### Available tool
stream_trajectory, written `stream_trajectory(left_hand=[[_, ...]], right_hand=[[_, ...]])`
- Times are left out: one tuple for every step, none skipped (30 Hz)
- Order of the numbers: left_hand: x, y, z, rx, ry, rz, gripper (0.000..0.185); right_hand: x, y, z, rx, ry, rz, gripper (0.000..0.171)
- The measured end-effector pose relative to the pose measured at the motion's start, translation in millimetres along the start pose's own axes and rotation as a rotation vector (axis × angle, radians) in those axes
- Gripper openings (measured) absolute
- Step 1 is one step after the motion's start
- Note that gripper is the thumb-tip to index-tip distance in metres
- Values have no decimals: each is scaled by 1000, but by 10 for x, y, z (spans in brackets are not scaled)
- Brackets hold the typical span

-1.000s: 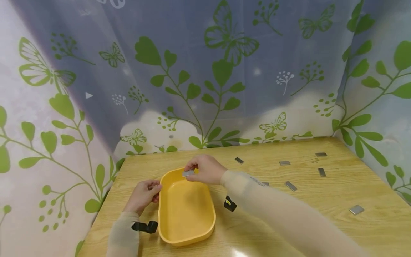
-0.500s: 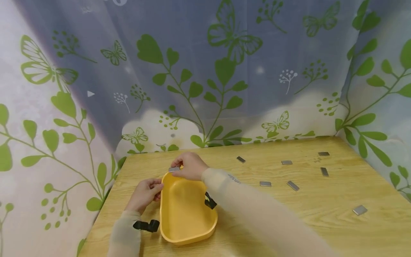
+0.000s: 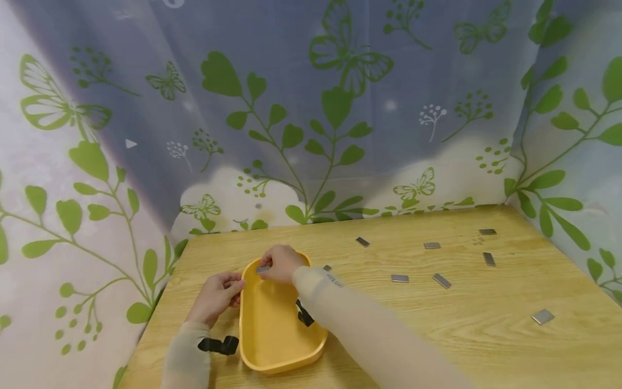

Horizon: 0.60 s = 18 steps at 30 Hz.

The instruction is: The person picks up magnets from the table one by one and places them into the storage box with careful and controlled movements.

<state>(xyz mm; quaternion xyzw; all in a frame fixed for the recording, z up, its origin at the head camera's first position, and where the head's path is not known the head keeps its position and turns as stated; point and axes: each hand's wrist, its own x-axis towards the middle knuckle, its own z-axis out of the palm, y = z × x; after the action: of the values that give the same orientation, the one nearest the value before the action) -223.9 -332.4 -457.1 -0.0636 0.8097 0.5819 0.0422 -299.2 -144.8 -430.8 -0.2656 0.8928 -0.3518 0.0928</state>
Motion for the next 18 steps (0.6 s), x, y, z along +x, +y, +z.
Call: stream_trajectory(left_hand=[[-6,2,-1,5,-6,2,29],[-10,5,-1,5,-6,2,29],[-12,8,-1,6,-4,2,29],[-16,10,-3,4,-1,2,29],[-17,9,-8,10,-3,7,29],[-17,9,-10,8,0,5,29],[-17,8,-12,10,1,5,29],[-15,8,-12,5,7,0,29],[-13,3,-12,7,4,-1,29],[-11,-1,-12,7,4,-2,29],[-9,-3,-13,11,0,0,29],[-7,-6,-10,7,2,-5,28],[-6,-9,-10,8,-1,-4,29],[-3,-13,-9,8,-1,-3,29],[-1,-15,-8,10,-2,-1,29],[0,-16,-7,10,-2,1,29],[1,-16,-6,10,-2,2,29],[1,-17,-3,9,0,1,28]], right_hand=[[6,9,23,-20,5,13,11],[10,16,42,-40,11,24,11],[13,21,60,-61,19,32,12],[14,16,77,-82,25,38,12],[17,15,94,-102,32,43,12],[15,11,106,-119,38,46,11],[13,9,117,-133,44,50,10],[9,9,128,-144,50,52,8],[8,12,140,-159,58,57,8],[6,17,151,-173,64,62,8],[4,25,162,-186,70,63,7],[-2,29,170,-194,73,67,7],[-6,36,178,-202,78,73,8],[-9,41,186,-204,82,79,9],[-13,44,193,-205,86,86,10],[-19,46,199,-201,90,91,10],[-25,46,205,-200,94,96,11],[-30,45,212,-204,98,103,12]])
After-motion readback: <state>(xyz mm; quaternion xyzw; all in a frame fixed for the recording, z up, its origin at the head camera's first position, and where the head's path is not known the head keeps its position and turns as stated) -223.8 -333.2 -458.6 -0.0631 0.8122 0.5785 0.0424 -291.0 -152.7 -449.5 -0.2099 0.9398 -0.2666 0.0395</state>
